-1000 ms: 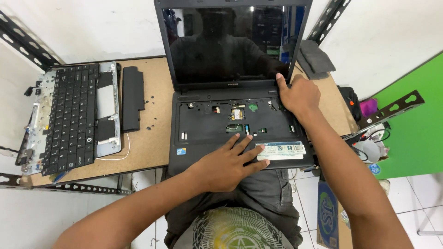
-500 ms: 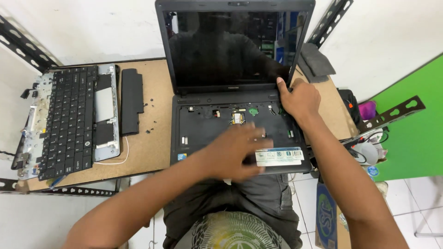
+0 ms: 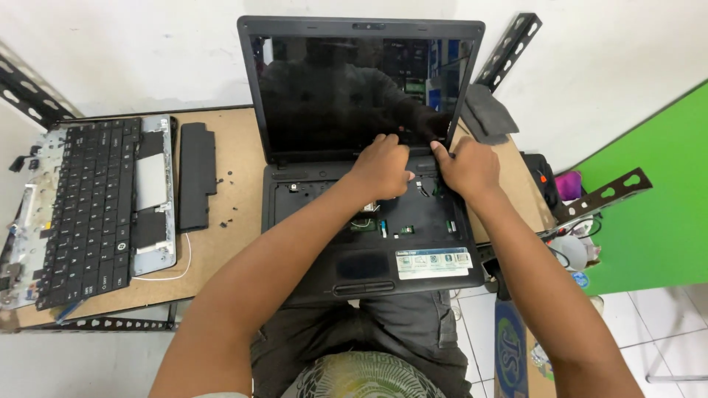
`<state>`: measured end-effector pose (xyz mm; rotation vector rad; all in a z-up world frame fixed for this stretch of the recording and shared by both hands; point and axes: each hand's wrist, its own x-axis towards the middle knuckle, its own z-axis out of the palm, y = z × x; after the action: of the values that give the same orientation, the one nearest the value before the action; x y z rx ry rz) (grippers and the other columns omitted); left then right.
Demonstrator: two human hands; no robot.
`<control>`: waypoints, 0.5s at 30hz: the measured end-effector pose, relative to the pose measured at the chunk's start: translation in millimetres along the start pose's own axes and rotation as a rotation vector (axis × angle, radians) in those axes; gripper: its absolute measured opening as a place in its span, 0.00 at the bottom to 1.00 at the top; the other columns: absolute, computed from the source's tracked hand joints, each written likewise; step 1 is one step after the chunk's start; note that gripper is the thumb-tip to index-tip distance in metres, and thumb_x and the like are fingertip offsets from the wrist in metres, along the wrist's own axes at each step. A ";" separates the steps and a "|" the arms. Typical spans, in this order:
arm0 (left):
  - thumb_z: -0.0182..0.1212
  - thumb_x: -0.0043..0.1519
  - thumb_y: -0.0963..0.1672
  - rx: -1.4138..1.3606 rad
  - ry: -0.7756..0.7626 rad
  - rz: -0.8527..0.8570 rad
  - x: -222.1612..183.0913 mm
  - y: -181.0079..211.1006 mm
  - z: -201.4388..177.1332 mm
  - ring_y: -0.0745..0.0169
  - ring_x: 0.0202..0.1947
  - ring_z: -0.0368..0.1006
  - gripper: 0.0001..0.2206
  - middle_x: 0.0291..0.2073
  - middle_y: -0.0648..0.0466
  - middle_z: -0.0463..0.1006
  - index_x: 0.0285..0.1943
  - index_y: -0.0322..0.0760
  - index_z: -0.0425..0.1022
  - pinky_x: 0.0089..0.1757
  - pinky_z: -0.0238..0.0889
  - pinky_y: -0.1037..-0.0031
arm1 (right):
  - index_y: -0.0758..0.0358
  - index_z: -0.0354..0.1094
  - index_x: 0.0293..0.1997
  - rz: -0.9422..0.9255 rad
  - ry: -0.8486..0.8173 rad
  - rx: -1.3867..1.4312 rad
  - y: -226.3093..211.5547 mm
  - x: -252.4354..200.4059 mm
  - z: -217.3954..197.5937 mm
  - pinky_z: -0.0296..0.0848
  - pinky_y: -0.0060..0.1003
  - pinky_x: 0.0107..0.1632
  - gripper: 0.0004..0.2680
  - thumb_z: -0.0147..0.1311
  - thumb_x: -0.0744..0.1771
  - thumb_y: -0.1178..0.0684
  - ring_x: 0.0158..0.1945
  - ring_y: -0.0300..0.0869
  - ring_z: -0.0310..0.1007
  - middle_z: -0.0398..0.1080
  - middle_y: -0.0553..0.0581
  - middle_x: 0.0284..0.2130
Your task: Disassembling a laptop by removing screws and prying open the casing to access internal components.
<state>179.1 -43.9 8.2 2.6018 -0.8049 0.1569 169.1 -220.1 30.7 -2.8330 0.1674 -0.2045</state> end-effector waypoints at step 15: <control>0.66 0.49 0.42 -0.022 -0.014 0.051 11.0 4.3 -15.2 0.44 0.33 0.69 0.11 0.31 0.38 0.68 0.28 0.27 0.70 0.35 0.66 0.63 | 0.68 0.69 0.35 0.007 -0.087 -0.017 8.4 13.5 1.8 0.69 0.56 0.42 0.20 0.49 0.65 0.35 0.42 0.70 0.70 0.71 0.74 0.31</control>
<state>186.0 -46.5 26.0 2.5659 -0.8732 0.1438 181.8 -229.4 28.1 -2.8512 0.1610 -0.0788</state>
